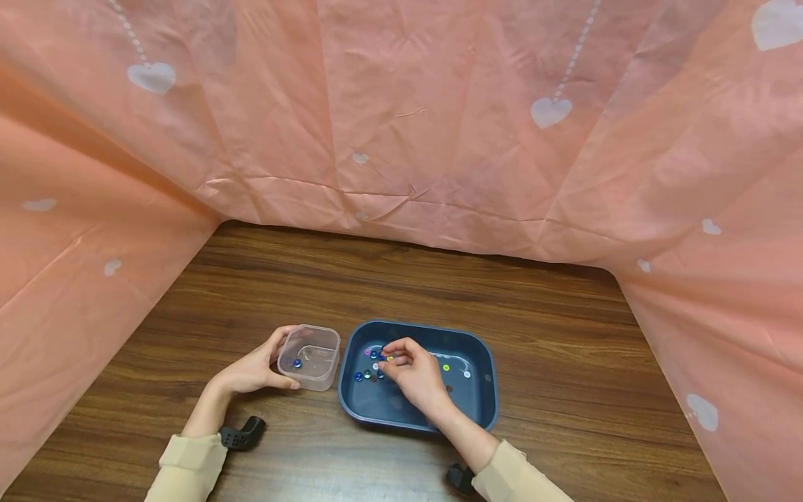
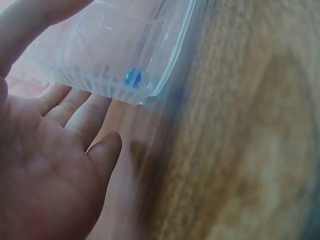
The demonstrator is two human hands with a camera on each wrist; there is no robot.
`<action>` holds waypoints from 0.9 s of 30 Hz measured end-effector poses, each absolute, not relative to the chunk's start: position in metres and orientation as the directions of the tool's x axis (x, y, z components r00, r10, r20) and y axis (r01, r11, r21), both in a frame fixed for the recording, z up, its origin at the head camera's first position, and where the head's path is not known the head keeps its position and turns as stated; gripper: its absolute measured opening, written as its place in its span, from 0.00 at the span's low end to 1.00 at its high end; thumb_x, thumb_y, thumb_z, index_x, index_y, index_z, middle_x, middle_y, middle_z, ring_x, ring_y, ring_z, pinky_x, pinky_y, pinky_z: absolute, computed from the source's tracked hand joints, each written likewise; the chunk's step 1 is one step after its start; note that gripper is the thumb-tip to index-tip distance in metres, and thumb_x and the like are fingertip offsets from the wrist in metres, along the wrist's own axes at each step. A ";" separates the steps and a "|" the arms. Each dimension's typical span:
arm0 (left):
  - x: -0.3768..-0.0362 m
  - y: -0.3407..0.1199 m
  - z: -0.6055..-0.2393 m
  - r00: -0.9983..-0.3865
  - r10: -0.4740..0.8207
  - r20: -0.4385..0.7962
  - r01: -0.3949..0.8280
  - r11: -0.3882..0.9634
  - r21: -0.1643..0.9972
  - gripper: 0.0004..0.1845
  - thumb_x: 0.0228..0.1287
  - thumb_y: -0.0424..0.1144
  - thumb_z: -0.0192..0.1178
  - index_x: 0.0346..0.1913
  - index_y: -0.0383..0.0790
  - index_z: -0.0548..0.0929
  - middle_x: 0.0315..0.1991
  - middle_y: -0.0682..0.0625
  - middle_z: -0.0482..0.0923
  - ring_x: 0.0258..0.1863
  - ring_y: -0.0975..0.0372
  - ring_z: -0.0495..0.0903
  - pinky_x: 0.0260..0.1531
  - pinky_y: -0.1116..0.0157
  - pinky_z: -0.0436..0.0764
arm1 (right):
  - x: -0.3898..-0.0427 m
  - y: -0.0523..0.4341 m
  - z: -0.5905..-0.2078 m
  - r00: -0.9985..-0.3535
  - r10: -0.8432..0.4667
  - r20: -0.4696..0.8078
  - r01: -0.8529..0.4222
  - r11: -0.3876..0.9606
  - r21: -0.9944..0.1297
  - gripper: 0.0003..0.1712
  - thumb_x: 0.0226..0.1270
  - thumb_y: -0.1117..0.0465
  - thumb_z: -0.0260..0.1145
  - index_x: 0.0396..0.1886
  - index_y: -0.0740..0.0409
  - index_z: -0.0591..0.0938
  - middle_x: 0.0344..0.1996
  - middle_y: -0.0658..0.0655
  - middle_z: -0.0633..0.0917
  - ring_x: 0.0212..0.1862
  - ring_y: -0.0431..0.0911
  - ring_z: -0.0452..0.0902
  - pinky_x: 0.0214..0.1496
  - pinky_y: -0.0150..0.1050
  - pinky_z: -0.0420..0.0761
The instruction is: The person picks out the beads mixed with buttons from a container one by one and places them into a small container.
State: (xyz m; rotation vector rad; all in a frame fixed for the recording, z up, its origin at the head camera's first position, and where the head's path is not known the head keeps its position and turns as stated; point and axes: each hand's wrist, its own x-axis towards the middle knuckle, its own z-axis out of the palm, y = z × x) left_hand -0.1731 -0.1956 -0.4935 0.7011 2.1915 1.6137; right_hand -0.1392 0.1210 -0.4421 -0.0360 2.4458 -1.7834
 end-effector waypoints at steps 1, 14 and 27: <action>-0.173 -0.195 -0.493 -0.825 0.564 0.024 0.190 0.237 0.953 0.51 0.49 0.33 0.76 0.71 0.42 0.53 0.66 0.35 0.65 0.63 0.43 0.68 0.55 0.60 0.69 | -0.139 0.121 -0.442 -0.993 -0.088 -0.081 0.050 0.309 -0.950 0.12 0.58 0.69 0.72 0.41 0.61 0.83 0.36 0.59 0.87 0.35 0.43 0.82 0.36 0.33 0.77; -0.173 -0.196 -0.495 -0.823 0.565 0.053 0.226 0.241 0.944 0.49 0.50 0.33 0.75 0.71 0.40 0.54 0.66 0.33 0.64 0.63 0.42 0.68 0.54 0.62 0.70 | -0.140 0.125 -0.449 -0.993 -0.092 -0.078 0.042 0.343 -0.939 0.11 0.57 0.69 0.72 0.41 0.61 0.82 0.34 0.56 0.87 0.34 0.43 0.81 0.35 0.33 0.77; -0.173 -0.196 -0.494 -0.824 0.564 0.041 0.208 0.234 0.950 0.51 0.49 0.32 0.76 0.71 0.41 0.54 0.66 0.35 0.65 0.65 0.43 0.66 0.55 0.64 0.68 | -0.140 0.126 -0.452 -0.990 -0.115 -0.086 0.037 0.373 -0.927 0.11 0.57 0.68 0.73 0.40 0.61 0.83 0.34 0.54 0.86 0.35 0.44 0.81 0.35 0.32 0.77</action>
